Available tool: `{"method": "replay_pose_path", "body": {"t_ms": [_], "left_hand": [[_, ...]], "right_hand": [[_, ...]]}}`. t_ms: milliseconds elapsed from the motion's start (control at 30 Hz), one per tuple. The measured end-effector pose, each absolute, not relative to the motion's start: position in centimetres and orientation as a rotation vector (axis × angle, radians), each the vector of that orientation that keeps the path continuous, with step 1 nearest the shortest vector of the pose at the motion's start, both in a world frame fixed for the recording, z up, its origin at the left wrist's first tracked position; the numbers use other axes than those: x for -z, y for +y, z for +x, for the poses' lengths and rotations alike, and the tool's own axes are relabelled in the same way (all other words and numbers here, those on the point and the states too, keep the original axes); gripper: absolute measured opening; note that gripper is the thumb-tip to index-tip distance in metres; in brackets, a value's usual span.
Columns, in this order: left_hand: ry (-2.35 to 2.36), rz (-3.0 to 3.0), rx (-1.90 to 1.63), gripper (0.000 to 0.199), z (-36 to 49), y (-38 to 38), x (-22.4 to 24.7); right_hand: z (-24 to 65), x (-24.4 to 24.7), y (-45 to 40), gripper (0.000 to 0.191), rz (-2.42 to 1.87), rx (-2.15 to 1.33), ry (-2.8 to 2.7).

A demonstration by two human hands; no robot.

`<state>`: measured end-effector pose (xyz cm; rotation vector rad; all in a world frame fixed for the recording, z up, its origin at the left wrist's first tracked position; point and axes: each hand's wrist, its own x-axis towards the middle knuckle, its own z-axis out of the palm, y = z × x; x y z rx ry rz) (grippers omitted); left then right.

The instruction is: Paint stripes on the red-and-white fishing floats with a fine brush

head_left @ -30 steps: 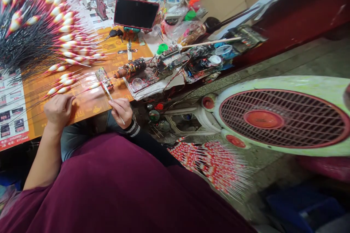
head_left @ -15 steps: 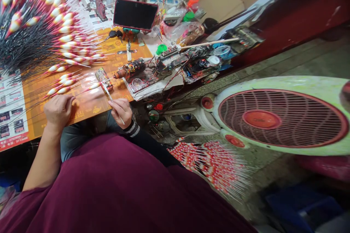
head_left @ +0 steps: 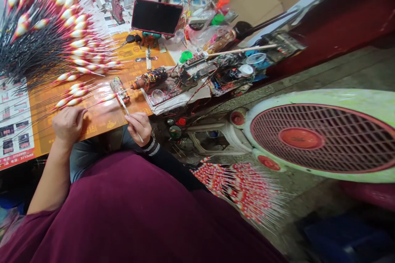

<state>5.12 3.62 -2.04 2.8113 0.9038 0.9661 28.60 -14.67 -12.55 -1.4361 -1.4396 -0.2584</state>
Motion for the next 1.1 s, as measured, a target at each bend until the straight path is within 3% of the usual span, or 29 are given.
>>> {"method": "replay_pose_path", "body": {"t_ms": [367, 900, 1100], "left_hand": [[0.958, 2.746, -0.885, 0.026, 5.0, 3.6, 2.1], [0.986, 2.845, -0.8, 0.038, 6.4, 2.7, 0.8], [1.063, 2.779, -0.849, 0.028, 3.6, 3.8, -0.2]], "right_hand": [[28.4, 12.4, -14.6, 0.037, -1.401, 0.263, -1.428], [28.4, 11.9, -14.9, 0.032, -1.37, 0.288, -1.349], [28.5, 11.6, -15.3, 0.028, -1.349, 0.243, -1.329]]}}
